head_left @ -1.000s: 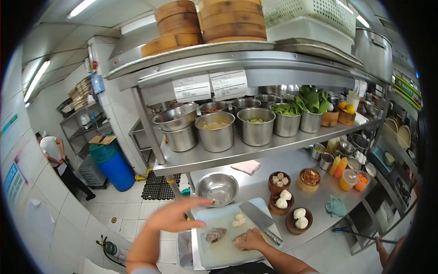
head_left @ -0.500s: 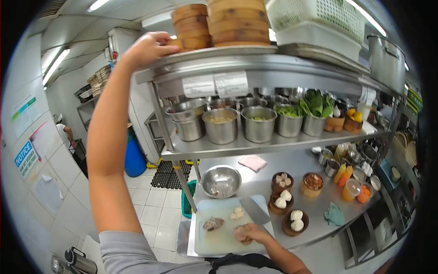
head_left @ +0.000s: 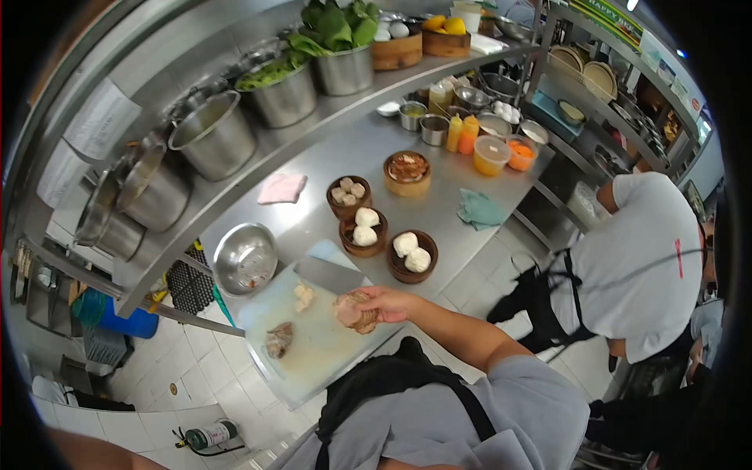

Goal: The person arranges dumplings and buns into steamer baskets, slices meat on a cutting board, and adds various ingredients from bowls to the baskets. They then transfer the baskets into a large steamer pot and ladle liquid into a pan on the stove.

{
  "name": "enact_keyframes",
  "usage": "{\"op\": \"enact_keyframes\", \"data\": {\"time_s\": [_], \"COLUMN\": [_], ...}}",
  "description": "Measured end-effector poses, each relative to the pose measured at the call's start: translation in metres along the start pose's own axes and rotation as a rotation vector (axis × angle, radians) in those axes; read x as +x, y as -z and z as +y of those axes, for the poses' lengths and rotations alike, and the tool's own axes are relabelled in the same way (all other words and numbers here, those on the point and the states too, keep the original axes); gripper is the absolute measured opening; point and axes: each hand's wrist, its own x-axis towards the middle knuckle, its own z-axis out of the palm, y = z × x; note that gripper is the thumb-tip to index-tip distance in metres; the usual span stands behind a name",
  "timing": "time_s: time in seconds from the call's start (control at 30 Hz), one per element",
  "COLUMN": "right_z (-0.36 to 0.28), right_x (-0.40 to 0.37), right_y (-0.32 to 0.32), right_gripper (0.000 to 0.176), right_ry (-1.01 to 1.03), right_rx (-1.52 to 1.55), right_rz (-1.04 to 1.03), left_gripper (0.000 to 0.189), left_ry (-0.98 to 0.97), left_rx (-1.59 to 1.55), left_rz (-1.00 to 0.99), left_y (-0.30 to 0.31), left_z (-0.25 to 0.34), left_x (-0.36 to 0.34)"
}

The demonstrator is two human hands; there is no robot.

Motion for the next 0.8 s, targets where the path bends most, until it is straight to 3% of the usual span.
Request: {"op": "enact_keyframes", "data": {"time_s": [0.07, 0.1, 0.17, 0.2, 0.23, 0.33, 0.43, 0.57, 0.73, 0.8], "right_z": [0.007, 0.002, -0.016, -0.012, -0.018, -0.032, -0.039, -0.019, 0.03, 0.034], "right_x": [-0.007, -0.005, -0.007, -0.004, -0.001, 0.008, 0.022, 0.06, 0.103, 0.109], "right_y": [0.003, 0.002, -0.014, -0.007, -0.005, -0.019, -0.039, -0.061, -0.063, -0.06], "right_gripper": [0.051, 0.052, 0.051, 0.049, 0.047, 0.048, 0.048, 0.046, 0.04, 0.04], "right_ry": [0.041, 0.038, 0.099, 0.135, 0.132, 0.178, 0.117, 0.018, -0.057, -0.029], "right_rx": [-0.068, -0.073, -0.124, -0.11, -0.113, -0.128, -0.223, -0.586, -0.938, -0.949], "right_rz": [0.026, 0.023, -0.068, 0.056, 0.086, 0.106, 0.075, 0.007, -0.083, -0.115], "left_gripper": [0.037, 0.035, 0.031, 0.029, 0.021, 0.034, 0.035, 0.032, 0.045, 0.062], "left_ry": [-0.203, -0.289, -0.43, -0.387, -0.327, 0.204, 0.302, 0.3, 0.271, 0.437], "left_rx": [0.235, 0.189, -0.318, -0.507, -0.651, -0.749, -0.72, -0.694, -0.594, -0.751], "left_rz": [0.147, 0.065, -0.451, -0.699, -0.7, -0.991, -1.003, -0.895, -0.752, -0.568], "left_y": [0.014, 0.006, -0.043, -0.073, -0.112, -0.187, -0.231, -0.276, -0.296, -0.301], "left_z": [-0.041, -0.039, -0.027, -0.024, 0.003, 0.021, 0.036, 0.052, 0.062, 0.058], "left_x": [-0.057, -0.081, -0.135, -0.177, -0.207, -0.319, -0.417, -0.49, -0.504, -0.489]}}
